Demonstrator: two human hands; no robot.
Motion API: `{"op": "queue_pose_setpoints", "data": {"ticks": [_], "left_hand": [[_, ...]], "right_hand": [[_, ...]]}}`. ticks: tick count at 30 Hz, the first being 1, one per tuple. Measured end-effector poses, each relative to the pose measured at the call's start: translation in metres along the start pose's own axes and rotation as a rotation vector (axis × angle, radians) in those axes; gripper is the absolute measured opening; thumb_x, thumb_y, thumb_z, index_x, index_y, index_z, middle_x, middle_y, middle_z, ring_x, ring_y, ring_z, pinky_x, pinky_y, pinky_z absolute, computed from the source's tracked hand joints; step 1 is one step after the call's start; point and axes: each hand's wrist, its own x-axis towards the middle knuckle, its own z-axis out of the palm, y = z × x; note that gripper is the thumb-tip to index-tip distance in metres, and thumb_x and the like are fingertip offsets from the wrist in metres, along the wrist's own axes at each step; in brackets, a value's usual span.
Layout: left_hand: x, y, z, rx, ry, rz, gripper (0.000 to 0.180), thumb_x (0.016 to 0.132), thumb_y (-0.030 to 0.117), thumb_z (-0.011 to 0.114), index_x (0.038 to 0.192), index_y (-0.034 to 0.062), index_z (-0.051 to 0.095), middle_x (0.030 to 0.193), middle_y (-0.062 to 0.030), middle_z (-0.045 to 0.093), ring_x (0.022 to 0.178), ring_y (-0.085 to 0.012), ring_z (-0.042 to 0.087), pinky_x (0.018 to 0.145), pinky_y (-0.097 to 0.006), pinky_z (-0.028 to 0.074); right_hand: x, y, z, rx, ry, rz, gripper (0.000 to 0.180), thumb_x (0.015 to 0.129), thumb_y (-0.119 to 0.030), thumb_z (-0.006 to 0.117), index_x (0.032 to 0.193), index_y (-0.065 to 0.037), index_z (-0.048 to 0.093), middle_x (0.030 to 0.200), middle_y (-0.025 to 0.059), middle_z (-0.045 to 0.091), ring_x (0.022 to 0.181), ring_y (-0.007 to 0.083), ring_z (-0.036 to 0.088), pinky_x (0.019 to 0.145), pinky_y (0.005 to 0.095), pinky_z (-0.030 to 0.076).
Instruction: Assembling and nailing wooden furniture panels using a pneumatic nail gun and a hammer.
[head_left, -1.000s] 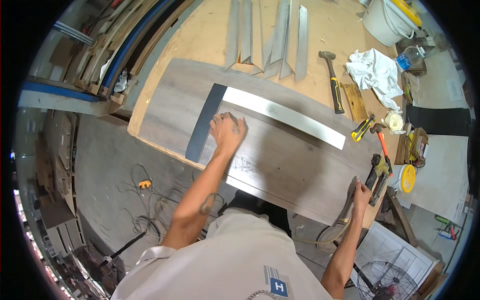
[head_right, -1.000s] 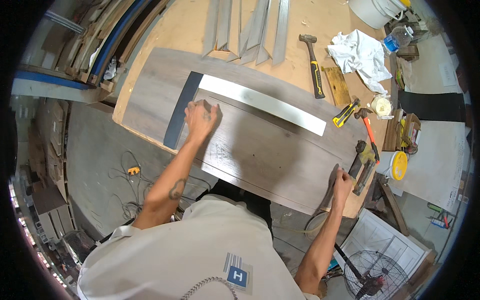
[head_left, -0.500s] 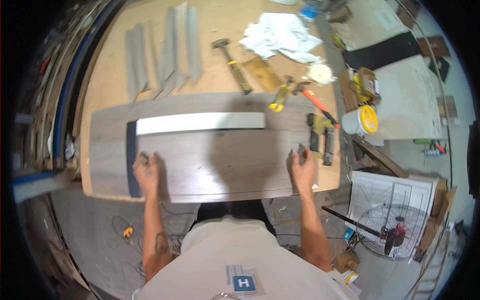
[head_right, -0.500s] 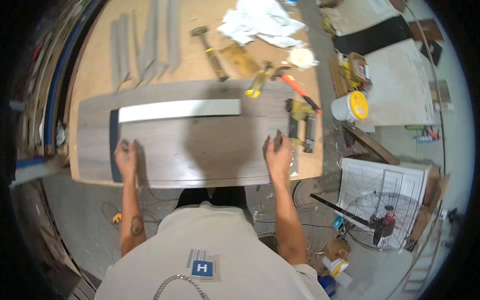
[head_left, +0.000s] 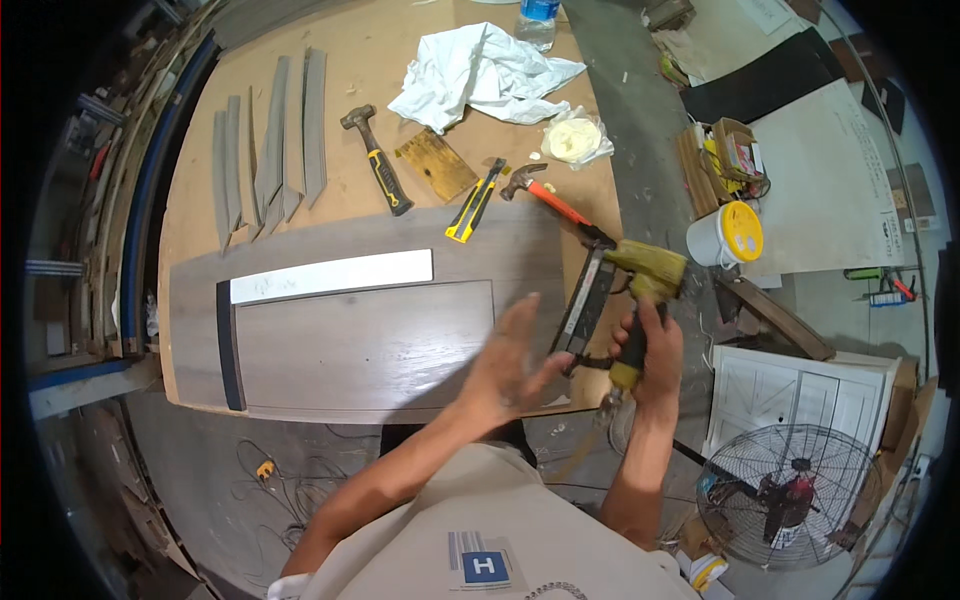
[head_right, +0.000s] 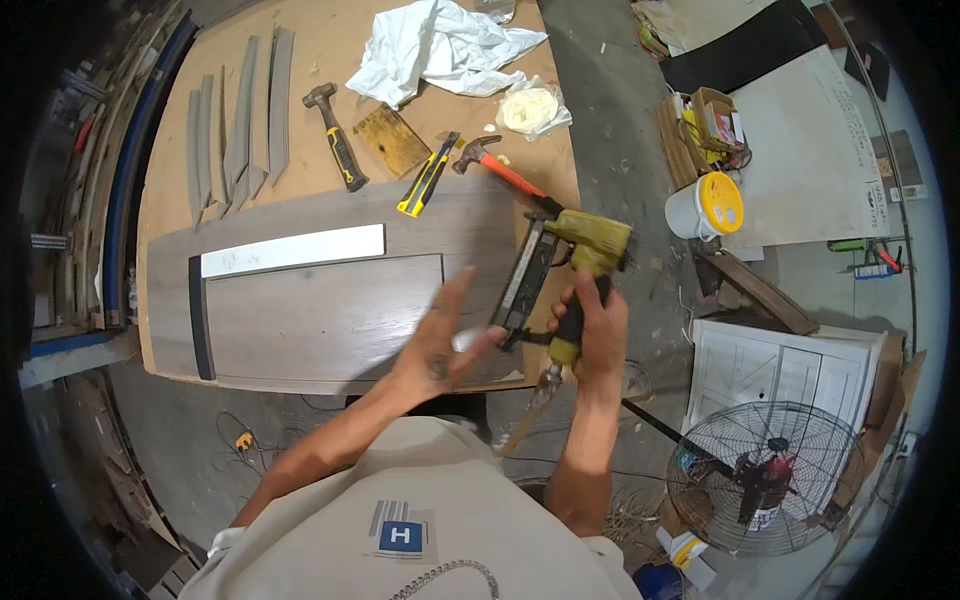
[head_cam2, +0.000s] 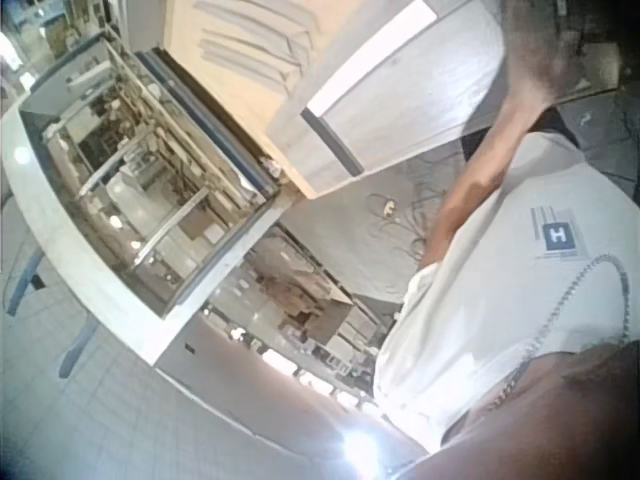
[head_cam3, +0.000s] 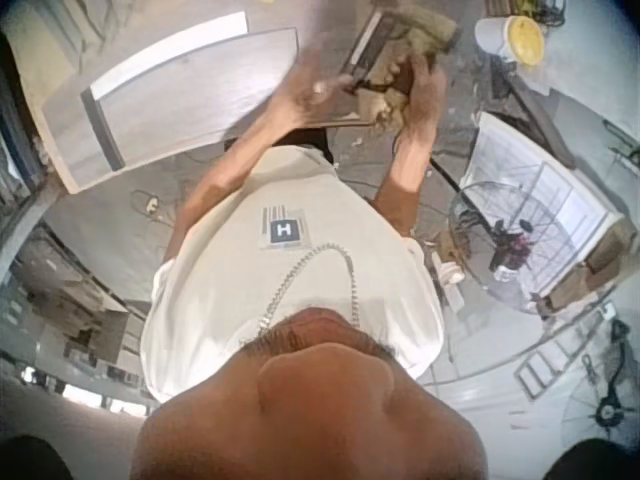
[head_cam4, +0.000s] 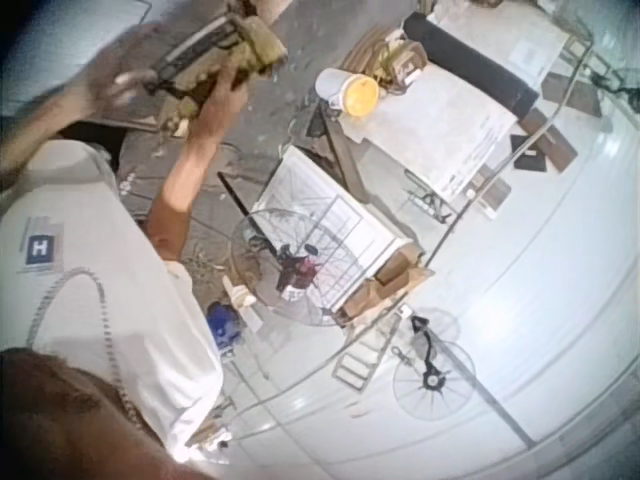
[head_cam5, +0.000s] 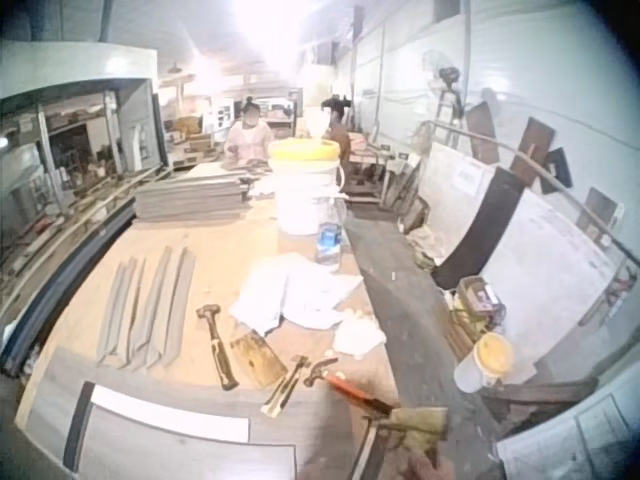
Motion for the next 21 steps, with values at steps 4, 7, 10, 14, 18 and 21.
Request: {"op": "queue_pose_setpoints", "data": {"ticks": [4, 7, 10, 14, 18, 21], "left_hand": [[0.016, 0.061, 0.0, -0.226, -0.267, -0.152, 0.08, 0.084, 0.023, 0.074, 0.142, -0.0075, 0.027, 0.124, -0.0316, 0.052, 0.11, -0.0415, 0.058, 0.092, -0.043, 0.047], [0.022, 0.083, -0.013, -0.095, -0.263, -0.082, 0.076, 0.084, 0.018, 0.072, 0.139, -0.0106, 0.029, 0.116, -0.0323, 0.055, 0.101, -0.0457, 0.059, 0.08, -0.045, 0.052], [0.018, 0.087, -0.021, 0.133, -0.131, 0.066, 0.068, 0.08, 0.01, 0.072, 0.133, -0.0116, 0.035, 0.102, -0.029, 0.06, 0.08, -0.0387, 0.067, 0.063, -0.04, 0.055], [-0.002, 0.095, -0.053, 0.237, -0.206, 0.061, 0.07, 0.079, 0.012, 0.074, 0.131, -0.0143, 0.036, 0.102, -0.029, 0.06, 0.079, -0.0362, 0.067, 0.059, -0.039, 0.056], [-0.035, 0.086, -0.099, 0.335, -0.334, 0.123, 0.08, 0.077, 0.019, 0.078, 0.133, -0.0178, 0.034, 0.105, -0.0298, 0.061, 0.077, -0.032, 0.068, 0.058, -0.039, 0.056], [-0.035, 0.083, -0.117, 0.279, -0.318, 0.12, 0.072, 0.078, 0.023, 0.078, 0.129, -0.0151, 0.042, 0.104, -0.0268, 0.064, 0.073, -0.0301, 0.067, 0.058, -0.037, 0.057]], "right_hand": [[-0.033, -0.031, 0.001, 0.597, -0.115, 0.006, 0.026, 0.098, -0.027, 0.057, 0.103, -0.003, 0.051, 0.074, 0.0041, 0.05, 0.062, 0.0129, 0.051, 0.048, 0.0276, 0.044], [-0.036, -0.021, -0.004, 0.739, -0.141, -0.037, 0.027, 0.098, -0.029, 0.057, 0.102, -0.003, 0.051, 0.074, 0.0038, 0.05, 0.061, 0.0132, 0.05, 0.048, 0.0277, 0.045], [-0.033, -0.003, 0.004, 1.063, -0.218, 0.124, 0.034, 0.1, -0.037, 0.051, 0.1, -0.003, 0.054, 0.072, 0.0014, 0.048, 0.06, 0.0125, 0.048, 0.047, 0.0273, 0.046], [-0.029, 0.012, 0.018, 1.157, -0.328, 0.033, 0.037, 0.101, -0.04, 0.047, 0.107, -0.004, 0.051, 0.071, -0.0008, 0.044, 0.059, 0.0097, 0.043, 0.046, 0.0227, 0.044], [-0.023, 0.013, 0.036, 1.251, -0.375, 0.031, 0.037, 0.101, -0.04, 0.047, 0.108, -0.004, 0.05, 0.071, -0.001, 0.044, 0.059, 0.0086, 0.043, 0.045, 0.0213, 0.044], [-0.016, 0.026, 0.05, 1.282, -0.438, 0.078, 0.038, 0.101, -0.04, 0.046, 0.11, -0.003, 0.05, 0.07, -0.001, 0.043, 0.058, 0.0086, 0.042, 0.045, 0.0221, 0.044]]}}
